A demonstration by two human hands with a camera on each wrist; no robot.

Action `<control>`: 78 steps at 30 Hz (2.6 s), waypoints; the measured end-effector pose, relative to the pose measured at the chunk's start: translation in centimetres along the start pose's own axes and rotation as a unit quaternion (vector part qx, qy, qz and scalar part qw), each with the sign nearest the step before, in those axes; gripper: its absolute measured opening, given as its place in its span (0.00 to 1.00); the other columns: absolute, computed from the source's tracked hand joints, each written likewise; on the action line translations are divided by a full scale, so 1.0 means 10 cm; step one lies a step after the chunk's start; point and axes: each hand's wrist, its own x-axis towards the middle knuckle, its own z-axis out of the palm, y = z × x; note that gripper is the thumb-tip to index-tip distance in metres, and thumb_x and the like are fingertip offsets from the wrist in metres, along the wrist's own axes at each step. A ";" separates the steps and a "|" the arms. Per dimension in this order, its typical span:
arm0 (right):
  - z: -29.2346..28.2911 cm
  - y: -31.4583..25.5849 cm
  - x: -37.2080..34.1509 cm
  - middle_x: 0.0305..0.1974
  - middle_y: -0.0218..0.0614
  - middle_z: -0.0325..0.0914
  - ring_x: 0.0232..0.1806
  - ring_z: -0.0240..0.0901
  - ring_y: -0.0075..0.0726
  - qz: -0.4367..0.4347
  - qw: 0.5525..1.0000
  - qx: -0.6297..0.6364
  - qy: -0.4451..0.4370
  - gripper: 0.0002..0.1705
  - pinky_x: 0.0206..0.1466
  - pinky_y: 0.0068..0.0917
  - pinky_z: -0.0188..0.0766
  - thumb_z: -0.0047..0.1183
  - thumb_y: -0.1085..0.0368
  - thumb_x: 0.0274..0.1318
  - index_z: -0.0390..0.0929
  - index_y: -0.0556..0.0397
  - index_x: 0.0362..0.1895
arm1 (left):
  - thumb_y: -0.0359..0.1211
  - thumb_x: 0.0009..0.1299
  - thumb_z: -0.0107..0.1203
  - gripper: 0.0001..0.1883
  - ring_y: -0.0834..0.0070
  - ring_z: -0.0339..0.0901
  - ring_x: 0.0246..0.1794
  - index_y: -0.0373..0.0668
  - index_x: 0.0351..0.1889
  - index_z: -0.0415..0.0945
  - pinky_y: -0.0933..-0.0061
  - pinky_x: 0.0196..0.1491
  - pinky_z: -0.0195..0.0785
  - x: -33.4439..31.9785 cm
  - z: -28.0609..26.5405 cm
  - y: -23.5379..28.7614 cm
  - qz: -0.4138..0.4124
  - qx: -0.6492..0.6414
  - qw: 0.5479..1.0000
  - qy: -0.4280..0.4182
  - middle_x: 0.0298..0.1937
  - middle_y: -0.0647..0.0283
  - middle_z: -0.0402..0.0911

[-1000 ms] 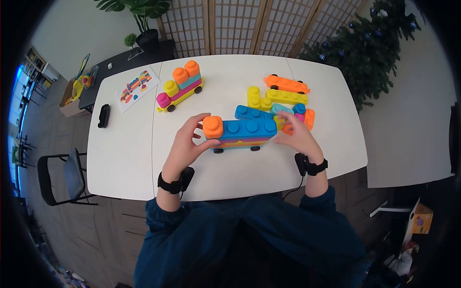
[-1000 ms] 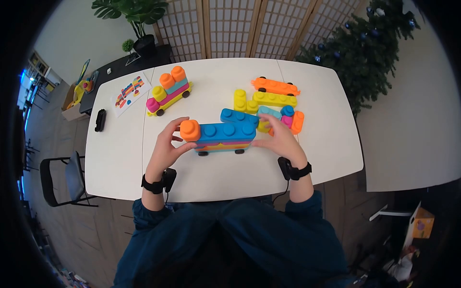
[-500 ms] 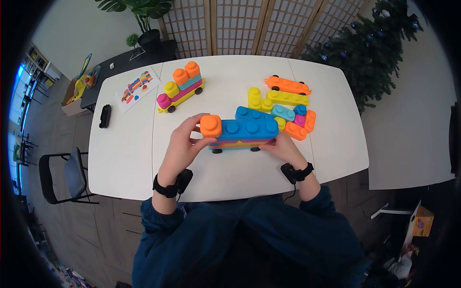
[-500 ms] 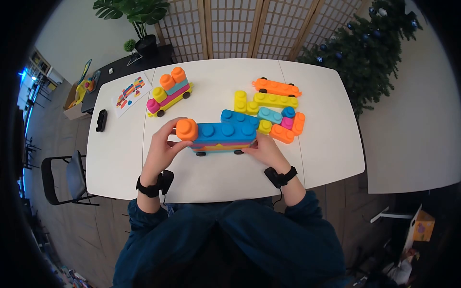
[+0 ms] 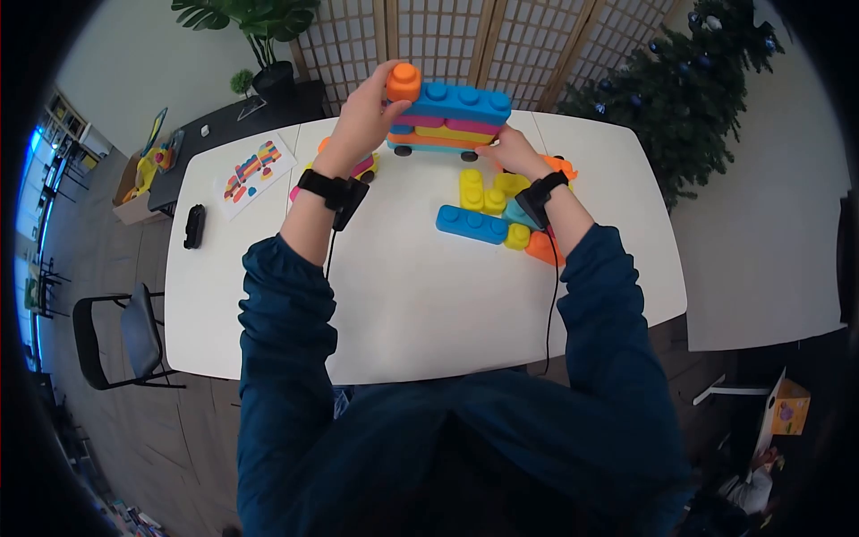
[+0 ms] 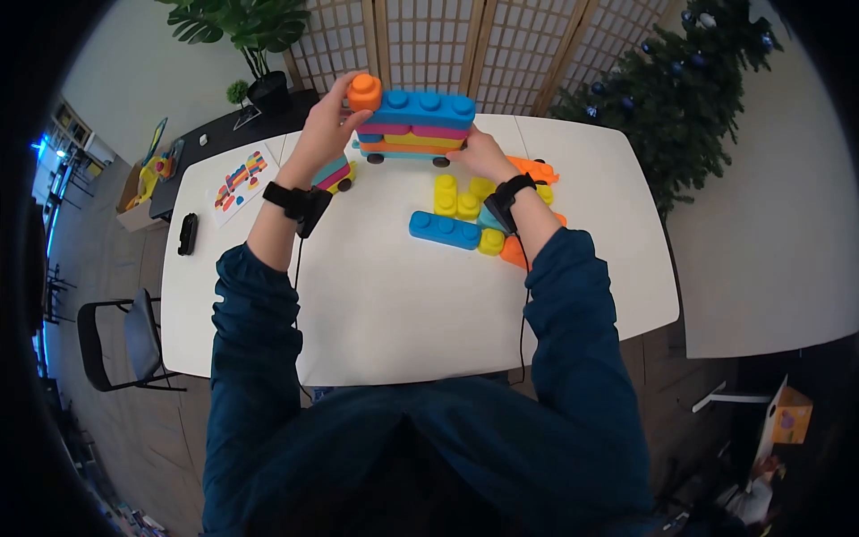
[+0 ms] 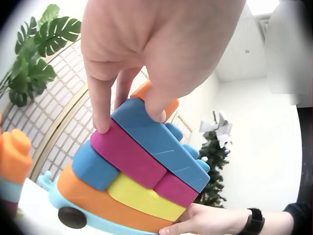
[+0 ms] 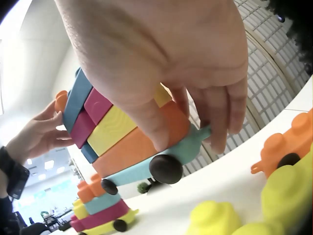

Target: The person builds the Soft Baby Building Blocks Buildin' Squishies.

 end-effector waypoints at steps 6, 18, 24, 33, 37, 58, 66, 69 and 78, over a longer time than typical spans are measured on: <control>0.19 0.29 0.24 0.53 0.46 0.84 0.54 0.81 0.46 0.024 0.999 -0.016 -0.026 0.28 0.59 0.36 0.76 0.68 0.66 0.54 0.77 0.58 0.59 | 0.30 0.69 0.65 0.30 0.50 0.82 0.50 0.45 0.67 0.65 0.58 0.52 0.76 0.02 0.20 -0.30 -0.031 -0.009 0.999 -0.020 0.55 0.47 0.81; 0.27 0.44 0.25 0.48 0.49 0.86 0.50 0.83 0.50 0.002 0.999 -0.043 -0.029 0.34 0.56 0.38 0.77 0.70 0.64 0.50 0.73 0.58 0.62 | 0.32 0.69 0.66 0.29 0.50 0.83 0.46 0.45 0.66 0.65 0.57 0.49 0.76 -0.05 0.24 -0.45 -0.057 0.005 0.998 -0.023 0.53 0.47 0.83; 0.31 0.42 0.23 0.48 0.49 0.85 0.51 0.82 0.50 -0.008 0.998 -0.057 -0.024 0.34 0.57 0.39 0.77 0.69 0.64 0.51 0.73 0.57 0.62 | 0.32 0.69 0.66 0.30 0.49 0.83 0.48 0.47 0.67 0.65 0.56 0.50 0.75 -0.04 0.23 -0.45 -0.081 0.014 0.996 -0.027 0.51 0.47 0.84; -0.16 0.43 0.21 0.50 0.49 0.83 0.53 0.81 0.49 0.031 0.999 -0.026 -0.028 0.39 0.57 0.35 0.76 0.71 0.53 0.50 0.73 0.55 0.64 | 0.34 0.70 0.66 0.36 0.55 0.75 0.65 0.43 0.73 0.61 0.60 0.62 0.71 -0.22 0.13 -0.32 0.027 0.099 0.993 0.057 0.65 0.46 0.76; -0.64 0.74 0.14 0.50 0.48 0.82 0.54 0.80 0.48 -0.004 0.995 -0.095 -0.014 0.35 0.58 0.36 0.76 0.71 0.53 0.49 0.77 0.54 0.59 | 0.33 0.68 0.67 0.31 0.52 0.73 0.63 0.42 0.68 0.67 0.56 0.64 0.68 -0.71 -0.18 0.16 0.066 0.130 0.985 0.087 0.62 0.51 0.78; -0.96 0.62 -0.52 0.54 0.38 0.82 0.55 0.79 0.48 -0.014 0.950 -0.295 0.099 0.26 0.56 0.41 0.76 0.64 0.63 0.50 0.78 0.47 0.56 | 0.28 0.66 0.67 0.19 0.53 0.77 0.59 0.40 0.55 0.78 0.59 0.60 0.71 -2.27 -0.27 0.55 -0.080 0.067 0.993 0.060 0.54 0.54 0.82; -0.63 -0.42 -1.78 0.54 0.42 0.80 0.54 0.78 0.51 -0.147 0.975 -0.139 0.095 0.31 0.56 0.39 0.77 0.62 0.70 0.46 0.75 0.51 0.60 | 0.31 0.66 0.68 0.23 0.53 0.77 0.58 0.40 0.59 0.76 0.60 0.61 0.71 -2.34 -0.19 0.48 -0.129 0.026 0.991 -0.013 0.56 0.52 0.82; 0.00 -0.46 -1.96 0.53 0.39 0.79 0.54 0.77 0.48 -0.180 0.960 -0.208 0.047 0.31 0.54 0.39 0.76 0.64 0.69 0.44 0.76 0.51 0.57 | 0.34 0.65 0.69 0.31 0.52 0.76 0.60 0.41 0.66 0.70 0.59 0.62 0.70 -2.33 -0.11 0.47 -0.129 0.016 0.988 -0.084 0.59 0.52 0.80; 0.99 -0.54 -2.03 0.41 0.31 0.76 0.46 0.76 0.38 -0.211 0.949 -0.231 -0.024 0.27 0.44 0.38 0.73 0.64 0.69 0.41 0.78 0.48 0.52 | 0.35 0.55 0.77 0.48 0.52 0.72 0.67 0.42 0.73 0.62 0.58 0.67 0.68 -2.42 0.13 0.41 -0.160 0.009 0.967 -0.199 0.68 0.51 0.72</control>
